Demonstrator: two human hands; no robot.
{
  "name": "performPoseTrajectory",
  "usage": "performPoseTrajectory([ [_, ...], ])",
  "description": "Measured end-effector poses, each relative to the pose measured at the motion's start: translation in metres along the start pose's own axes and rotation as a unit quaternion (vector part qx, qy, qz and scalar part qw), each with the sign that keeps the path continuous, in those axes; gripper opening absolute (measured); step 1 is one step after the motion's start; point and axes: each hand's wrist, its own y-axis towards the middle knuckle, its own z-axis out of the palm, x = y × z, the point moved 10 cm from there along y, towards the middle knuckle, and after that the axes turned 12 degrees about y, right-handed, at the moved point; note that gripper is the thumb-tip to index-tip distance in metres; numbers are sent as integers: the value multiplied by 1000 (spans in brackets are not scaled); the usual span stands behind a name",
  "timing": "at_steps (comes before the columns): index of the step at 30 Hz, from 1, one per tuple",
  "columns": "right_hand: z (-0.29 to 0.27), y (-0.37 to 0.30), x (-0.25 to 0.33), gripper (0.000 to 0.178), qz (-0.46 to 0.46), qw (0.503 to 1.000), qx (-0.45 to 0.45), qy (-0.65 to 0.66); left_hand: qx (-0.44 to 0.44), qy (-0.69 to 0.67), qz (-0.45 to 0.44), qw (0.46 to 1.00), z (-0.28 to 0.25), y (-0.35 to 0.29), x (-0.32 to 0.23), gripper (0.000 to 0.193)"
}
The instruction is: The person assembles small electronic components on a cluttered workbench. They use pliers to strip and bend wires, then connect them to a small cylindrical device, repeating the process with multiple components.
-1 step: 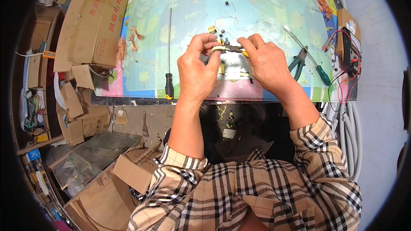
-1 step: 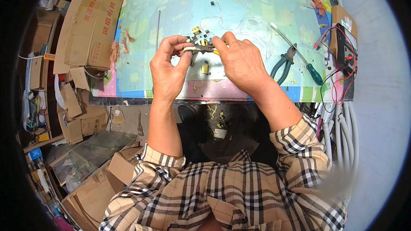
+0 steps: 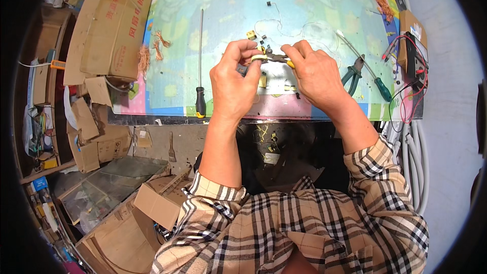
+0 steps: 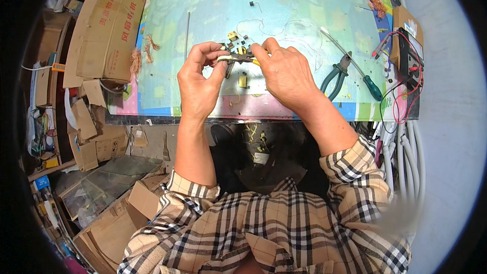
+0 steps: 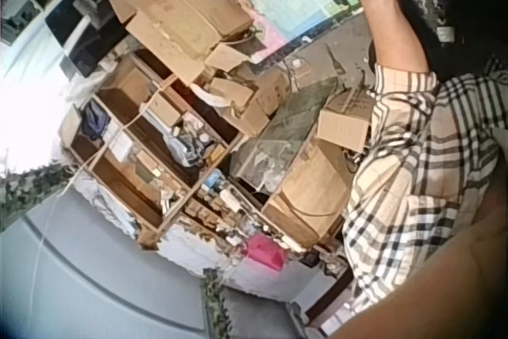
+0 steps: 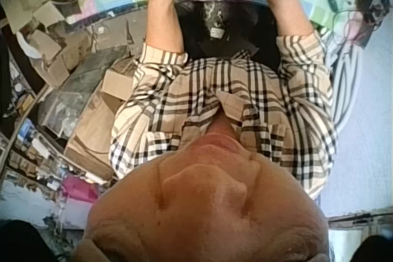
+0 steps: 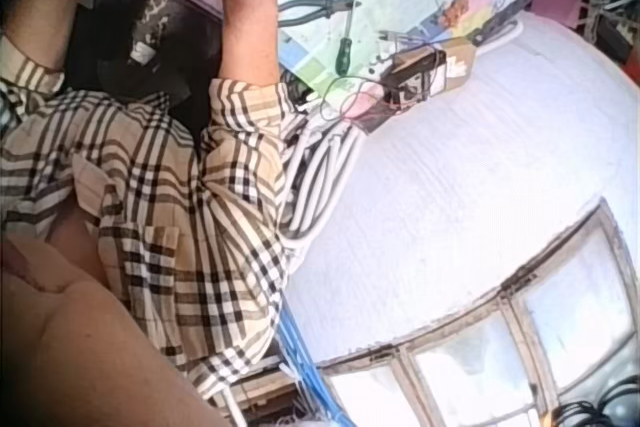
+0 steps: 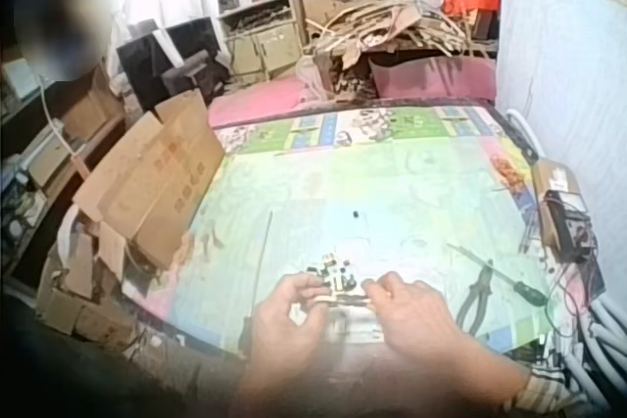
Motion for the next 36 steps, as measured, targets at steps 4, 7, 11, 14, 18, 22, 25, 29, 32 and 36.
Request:
performPoseTrajectory([
  [4,3,-1,0,30,0,1000,9,5,8,9,1,1000,0,0,1,26],
  [7,4,-2,3,29,-1,1000,13,13,22,10,-11,1000,0,1,4,26],
  [11,6,-5,3,28,2,999,23,24,38,16,-31,999,0,2,8,26],
  [14,8,-7,5,24,7,999,37,19,43,6,-42,998,-1,-1,11,26],
  [18,10,-7,6,15,4,999,53,12,56,-10,-55,997,-1,-2,12,25],
  [22,9,-9,11,8,-12,998,57,10,54,-46,-65,995,0,-1,17,25],
  [25,11,-11,10,10,-20,998,53,6,63,-45,-79,994,1,-1,20,25],
  [29,17,-13,8,10,-22,998,66,-1,73,-64,-83,992,3,-2,23,25],
  [32,19,-13,12,6,-30,996,75,40,76,-110,-93,987,4,-1,25,24],
  [36,16,-12,13,7,-20,997,61,42,86,-134,-94,983,3,-2,24,24],
])
